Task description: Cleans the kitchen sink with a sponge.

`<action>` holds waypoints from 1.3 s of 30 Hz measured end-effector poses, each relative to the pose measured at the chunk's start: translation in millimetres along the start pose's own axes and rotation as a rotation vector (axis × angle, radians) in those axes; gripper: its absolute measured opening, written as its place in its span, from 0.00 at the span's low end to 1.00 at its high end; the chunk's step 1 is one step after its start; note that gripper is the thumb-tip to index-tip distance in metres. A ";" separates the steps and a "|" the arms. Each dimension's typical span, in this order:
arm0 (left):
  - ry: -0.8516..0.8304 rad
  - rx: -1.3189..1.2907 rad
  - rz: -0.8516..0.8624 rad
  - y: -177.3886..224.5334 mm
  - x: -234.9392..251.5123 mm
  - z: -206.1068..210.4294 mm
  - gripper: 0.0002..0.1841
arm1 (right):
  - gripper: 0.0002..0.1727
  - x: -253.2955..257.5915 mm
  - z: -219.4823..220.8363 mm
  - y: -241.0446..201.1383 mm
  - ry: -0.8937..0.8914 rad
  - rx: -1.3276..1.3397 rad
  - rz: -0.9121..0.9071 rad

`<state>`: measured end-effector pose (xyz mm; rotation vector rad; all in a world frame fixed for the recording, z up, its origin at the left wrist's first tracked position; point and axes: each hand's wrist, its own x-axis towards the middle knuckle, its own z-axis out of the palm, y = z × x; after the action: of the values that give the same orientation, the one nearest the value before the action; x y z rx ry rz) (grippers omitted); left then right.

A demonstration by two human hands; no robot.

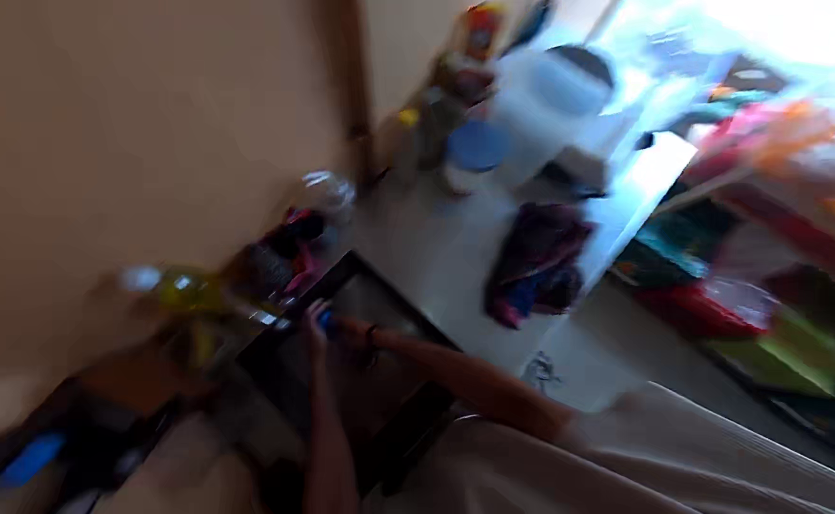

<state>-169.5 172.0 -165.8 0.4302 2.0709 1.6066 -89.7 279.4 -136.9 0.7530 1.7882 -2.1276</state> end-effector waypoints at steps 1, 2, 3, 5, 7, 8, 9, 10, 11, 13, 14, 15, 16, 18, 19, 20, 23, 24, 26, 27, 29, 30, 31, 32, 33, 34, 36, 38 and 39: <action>-0.029 -0.111 -0.035 -3.5 9.2 -3.3 0.32 | 0.22 -0.3 1.2 -2.8 -0.032 -0.116 -0.061; -0.056 -0.190 -0.066 -2.4 13.7 -5.7 0.36 | 0.23 2.2 -2.8 -5.0 -0.046 -0.215 -0.122; -0.066 -0.232 -0.088 3.1 12.3 -7.4 0.38 | 0.23 4.6 -6.9 -6.9 -0.034 -0.313 -0.172; -0.012 -0.271 -0.080 8.1 -1.0 -9.0 0.42 | 0.23 3.1 -8.0 -14.7 -0.002 -0.437 -0.242; 0.114 -0.334 -0.039 0.9 -12.2 -2.8 0.43 | 0.21 -0.5 -6.8 -23.5 0.003 -0.535 -0.340; 0.196 -0.386 -0.046 -4.4 -16.7 3.4 0.43 | 0.19 -2.4 -6.4 -26.1 0.000 -0.576 -0.377; 0.256 -0.441 -0.066 -7.8 -22.6 9.0 0.41 | 0.17 -5.4 -6.3 -28.1 -0.010 -0.614 -0.399; 0.303 -0.488 -0.088 -10.1 -27.2 14.4 0.39 | 0.16 -9.9 -6.5 -31.5 -0.025 -0.648 -0.402; 0.327 -0.512 -0.115 -12.6 -31.4 18.8 0.37 | 0.16 -15.0 -7.3 -35.7 -0.042 -0.682 -0.395; 0.307 -0.473 -0.182 -24.9 -42.1 24.3 0.25 | 0.15 -27.8 -9.4 -42.6 -0.056 -0.728 -0.367; 0.291 -0.419 -0.236 -32.2 -48.4 26.7 0.21 | 0.16 -36.2 -10.2 -46.3 -0.057 -0.741 -0.336; 0.236 -0.351 -0.297 -40.7 -55.5 28.3 0.20 | 0.16 -46.1 -11.0 -51.5 -0.057 -0.763 -0.308; 0.167 -0.273 -0.366 -49.3 -63.1 28.5 0.22 | 0.17 -57.2 -11.9 -58.8 -0.055 -0.802 -0.287; 0.019 -0.135 -0.523 -68.0 -81.8 25.2 0.24 | 0.19 -83.1 -15.6 -77.0 -0.030 -0.887 -0.306; -0.023 -0.104 -0.610 -76.8 -93.3 24.0 0.23 | 0.20 -97.8 -18.0 -84.7 0.012 -0.909 -0.375; -0.037 -0.100 -0.697 -83.4 -105.0 23.0 0.23 | 0.20 -110.8 -20.6 -89.8 0.073 -0.903 -0.479; 0.039 -0.173 -0.846 -90.7 -138.5 16.2 0.23 | 0.18 -125.6 -18.3 -67.8 0.266 -0.771 -0.699; 0.072 -0.197 -0.861 -89.7 -143.0 13.1 0.24 | 0.18 -120.4 -14.4 -43.1 0.295 -0.762 -0.643; 0.123 -0.186 -0.861 -82.5 -148.3 12.6 0.24 | 0.23 -101.2 -9.2 19.5 0.116 -0.892 -0.145; 0.138 -0.146 -0.857 -76.4 -150.7 14.7 0.24 | 0.25 -90.9 -10.8 47.2 -0.078 -0.944 0.126; 0.148 -0.048 -0.807 -66.2 -146.9 4.8 0.24 | 0.27 -87.7 -3.2 72.9 -0.285 -1.000 0.303; 0.152 -0.042 -0.752 -59.2 -133.5 -1.6 0.24 | 0.27 -88.6 -0.2 60.0 -0.293 -1.034 0.265; 0.152 -0.070 -0.711 -52.6 -126.5 -4.3 0.24 | 0.27 -96.9 0.2 40.4 -0.272 -1.067 0.215; 0.146 -0.109 -0.696 -50.1 -127.5 -6.1 0.24 | 0.27 -110.5 0.4 20.5 -0.240 -1.096 0.176; 0.143 -0.152 -0.690 -48.8 -120.4 -7.3 0.23 | 0.27 -118.0 -4.5 -2.2 -0.180 -1.113 0.137; 0.141 -0.192 -0.679 -44.0 -104.1 -7.5 0.23 | 0.27 -118.7 -15.0 -30.0 -0.092 -1.118 0.109; 0.126 -0.230 -0.661 -32.6 -79.6 -6.5 0.23 | 0.25 -122.9 -38.6 -76.9 0.118 -1.125 0.073; 0.126 -0.254 -0.627 -27.8 -58.7 -2.7 0.23 | 0.22 -120.6 -66.7 -102.9 0.319 -1.140 0.062; 0.128 -0.267 -0.614 -26.4 -48.5 0.6 0.23 | 0.21 -116.5 -82.9 -109.0 0.404 -1.145 0.053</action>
<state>-127.5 140.4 -182.7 -0.3789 1.7873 1.5091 -30.4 367.5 8.1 0.8540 2.6399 -0.6258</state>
